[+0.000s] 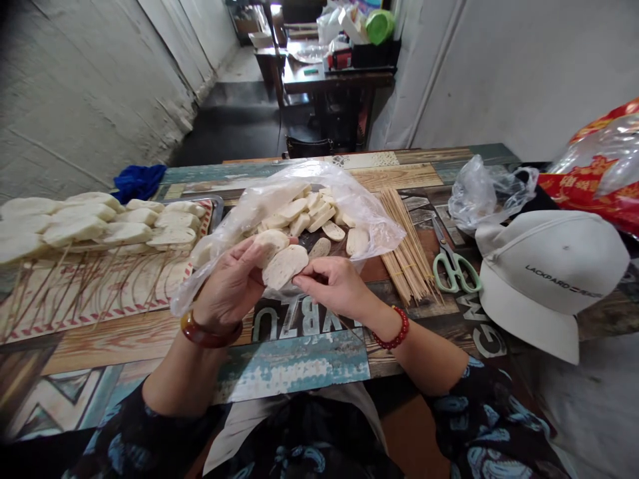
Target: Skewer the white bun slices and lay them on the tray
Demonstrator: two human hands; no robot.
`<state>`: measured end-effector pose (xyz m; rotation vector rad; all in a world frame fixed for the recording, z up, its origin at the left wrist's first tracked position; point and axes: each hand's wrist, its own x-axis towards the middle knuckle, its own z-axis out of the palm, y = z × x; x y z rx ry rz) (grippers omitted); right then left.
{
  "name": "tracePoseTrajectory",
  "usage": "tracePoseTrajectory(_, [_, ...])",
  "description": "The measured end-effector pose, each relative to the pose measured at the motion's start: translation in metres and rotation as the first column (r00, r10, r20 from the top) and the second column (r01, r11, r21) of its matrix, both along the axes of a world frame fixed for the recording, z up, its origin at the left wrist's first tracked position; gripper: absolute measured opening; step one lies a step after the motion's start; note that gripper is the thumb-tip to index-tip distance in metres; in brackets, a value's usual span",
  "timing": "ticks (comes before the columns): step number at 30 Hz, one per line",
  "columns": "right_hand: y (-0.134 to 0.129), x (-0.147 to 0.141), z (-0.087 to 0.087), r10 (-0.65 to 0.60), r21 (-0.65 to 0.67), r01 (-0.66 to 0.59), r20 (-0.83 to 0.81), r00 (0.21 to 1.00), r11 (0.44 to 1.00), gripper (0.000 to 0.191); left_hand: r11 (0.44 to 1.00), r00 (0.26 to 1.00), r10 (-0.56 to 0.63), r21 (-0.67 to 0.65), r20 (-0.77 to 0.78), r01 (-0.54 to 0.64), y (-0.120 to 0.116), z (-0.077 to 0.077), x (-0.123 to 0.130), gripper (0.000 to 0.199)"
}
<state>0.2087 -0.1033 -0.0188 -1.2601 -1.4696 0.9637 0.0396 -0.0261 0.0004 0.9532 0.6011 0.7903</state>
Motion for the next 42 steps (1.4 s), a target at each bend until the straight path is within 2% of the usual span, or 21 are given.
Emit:
tracePoseTrajectory(3, [-0.004, 0.011, 0.009, -0.025, -0.011, 0.024, -0.078, 0.997, 1.000, 0.015, 1.000, 0.999, 0.001, 0.020, 0.051, -0.002, 0.006, -0.003, -0.003, 0.057])
tracePoseTrajectory(7, [-0.009, 0.036, 0.023, -0.198, 0.089, 0.214, -0.155, 0.968, 0.973, 0.015, 0.993, 0.995, 0.094, 0.065, 0.039, -0.096, 0.014, -0.008, -0.006, 0.050])
tracePoseTrajectory(10, [-0.010, 0.052, 0.028, -0.309, 0.153, 0.356, -0.263, 0.914, 0.922, 0.020, 0.980, 0.987, 0.158, 0.127, -0.041, -0.151, 0.017, -0.014, -0.007, 0.042])
tracePoseTrajectory(12, [-0.008, 0.057, 0.028, -0.317, 0.174, 0.383, -0.316, 0.894, 0.907, 0.020, 0.965, 0.971, 0.201, 0.195, -0.131, -0.173, 0.017, -0.019, -0.006, 0.038])
tracePoseTrajectory(14, [-0.006, 0.060, 0.028, -0.297, 0.187, 0.375, -0.344, 0.891, 0.908, 0.020, 0.940, 0.937, 0.221, 0.316, -0.272, -0.130, 0.016, -0.023, -0.002, 0.034])
tracePoseTrajectory(16, [-0.004, 0.060, 0.027, -0.285, 0.188, 0.363, -0.345, 0.894, 0.913, 0.020, 0.876, 0.860, 0.245, 0.483, -0.448, 0.002, 0.016, -0.026, 0.007, 0.028])
tracePoseTrajectory(19, [-0.004, 0.058, 0.028, -0.285, 0.179, 0.357, -0.333, 0.899, 0.917, 0.021, 0.695, 0.675, 0.365, 0.670, -0.641, 0.260, 0.018, -0.030, 0.030, 0.019])
tracePoseTrajectory(23, [-0.005, 0.056, 0.028, -0.229, 0.198, 0.306, -0.336, 0.914, 0.931, 0.020, 0.525, 0.494, 0.499, 0.702, -0.712, 0.482, 0.023, -0.037, 0.062, 0.015])
tracePoseTrajectory(25, [-0.004, 0.056, 0.028, -0.204, 0.210, 0.282, -0.330, 0.922, 0.936, 0.021, 0.492, 0.439, 0.536, 0.689, -0.721, 0.532, 0.024, -0.040, 0.071, 0.010])
tracePoseTrajectory(27, [-0.003, 0.056, 0.027, -0.195, 0.208, 0.273, -0.332, 0.923, 0.939, 0.023, 0.502, 0.440, 0.544, 0.698, -0.714, 0.511, 0.025, -0.041, 0.073, 0.008])
tracePoseTrajectory(30, [0.000, 0.058, 0.027, -0.197, 0.193, 0.278, -0.357, 0.913, 0.941, 0.024, 0.584, 0.545, 0.493, 0.722, -0.678, 0.371, 0.024, -0.041, 0.066, 0.011])
tracePoseTrajectory(32, [0.000, 0.059, 0.028, -0.189, 0.202, 0.280, -0.379, 0.906, 0.939, 0.024, 0.697, 0.666, 0.401, 0.682, -0.629, 0.223, 0.022, -0.038, 0.058, 0.016])
tracePoseTrajectory(34, [0.000, 0.060, 0.029, -0.177, 0.213, 0.278, -0.396, 0.901, 0.937, 0.023, 0.829, 0.811, 0.270, 0.554, -0.519, 0.078, 0.018, -0.033, 0.050, 0.022])
tracePoseTrajectory(36, [0.000, 0.060, 0.029, -0.166, 0.217, 0.272, -0.408, 0.898, 0.938, 0.023, 0.917, 0.918, 0.164, 0.399, -0.361, -0.006, 0.012, -0.026, 0.043, 0.031])
tracePoseTrajectory(39, [-0.001, 0.059, 0.030, -0.146, 0.222, 0.264, -0.439, 0.887, 0.939, 0.021, 0.966, 0.976, 0.098, 0.253, -0.196, -0.046, 0.001, -0.015, 0.036, 0.040])
tracePoseTrajectory(42, [0.000, 0.059, 0.030, -0.140, 0.223, 0.269, -0.465, 0.874, 0.937, 0.019, 0.986, 0.991, 0.083, 0.156, -0.104, -0.066, -0.008, -0.007, 0.035, 0.035])
